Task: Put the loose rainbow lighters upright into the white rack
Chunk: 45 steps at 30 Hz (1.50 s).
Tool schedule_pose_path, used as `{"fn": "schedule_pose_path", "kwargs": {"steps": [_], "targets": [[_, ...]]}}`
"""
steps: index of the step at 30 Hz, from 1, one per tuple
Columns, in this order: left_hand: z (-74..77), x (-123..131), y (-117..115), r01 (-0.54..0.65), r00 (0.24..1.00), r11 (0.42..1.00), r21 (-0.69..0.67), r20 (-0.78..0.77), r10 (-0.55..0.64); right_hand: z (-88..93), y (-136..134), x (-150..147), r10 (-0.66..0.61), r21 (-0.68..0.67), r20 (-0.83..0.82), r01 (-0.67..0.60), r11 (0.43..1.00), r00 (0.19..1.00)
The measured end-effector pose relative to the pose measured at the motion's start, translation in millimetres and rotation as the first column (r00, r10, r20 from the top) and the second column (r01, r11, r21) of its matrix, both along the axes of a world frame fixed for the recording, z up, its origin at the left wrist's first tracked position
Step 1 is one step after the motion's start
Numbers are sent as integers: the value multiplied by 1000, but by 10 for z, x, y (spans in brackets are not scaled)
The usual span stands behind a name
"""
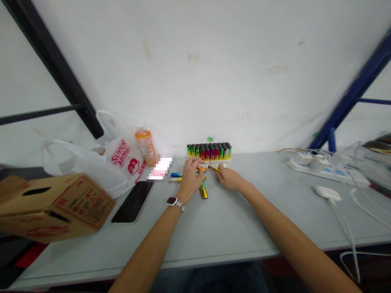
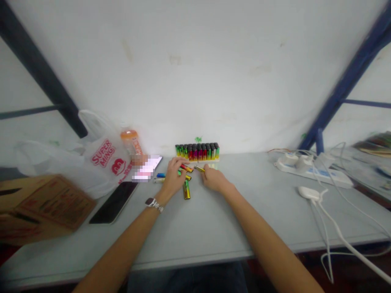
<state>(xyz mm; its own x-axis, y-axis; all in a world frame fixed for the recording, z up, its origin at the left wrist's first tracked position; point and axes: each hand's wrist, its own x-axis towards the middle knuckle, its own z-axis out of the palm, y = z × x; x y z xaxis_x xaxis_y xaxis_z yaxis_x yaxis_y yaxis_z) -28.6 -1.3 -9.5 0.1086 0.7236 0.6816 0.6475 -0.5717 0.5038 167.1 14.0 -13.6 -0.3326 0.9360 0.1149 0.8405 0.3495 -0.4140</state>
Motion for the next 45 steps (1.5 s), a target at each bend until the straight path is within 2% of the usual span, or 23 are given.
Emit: {"fn": "schedule_pose_path", "kwargs": {"steps": [2,3,4,6,8,9,11,15,19,23,27,29,35,43,45], "targets": [[15,-4,-31,-1,1000,1000,-15,31,2,-30,-51,-15,31,-16,-273,-36,999,962],[21,-7,-39,-4,999,1000,-26,51,6,-38,-81,-40,46,-28,-437,-65,998,899],[26,-9,-44,-3,997,999,-39,75,5,-39,-115,-77,44,-54,-594,-95,994,803],[34,-3,-56,24,991,998,-64,132,-15,-24,-191,-174,-30,-157,-828,-180,971,560],[44,19,-78,72,983,994,-78,176,-57,9,-265,-277,-145,-263,-917,-289,920,372],[49,36,-94,97,980,992,-77,184,-81,27,-297,-322,-192,-298,-929,-334,894,316],[60,74,-131,131,978,990,-60,174,-119,60,-346,-383,-258,-345,-930,-383,857,261],[60,112,-172,146,982,988,-47,125,-140,93,-393,-403,-350,-423,-903,-364,830,250],[34,82,-148,125,984,990,-62,137,-116,56,-385,-392,-350,-419,-889,-217,882,294],[16,60,-132,125,983,990,-67,141,-115,-63,-323,-409,-261,-268,-884,37,963,388],[10,71,-139,141,982,986,-83,135,-129,-145,-295,-422,-151,-83,-873,164,983,463],[10,78,-142,154,981,984,-85,134,-142,-138,-320,-421,-124,-53,-876,164,985,465],[12,85,-144,174,978,981,-83,135,-161,-78,-398,-399,-88,-77,-895,44,996,437],[-3,89,-143,193,974,978,-81,134,-181,-187,-319,-424,-121,-70,-866,123,990,485],[16,99,-161,200,971,976,-82,148,-187,-177,-330,-429,-125,-83,-869,107,991,478]]}}
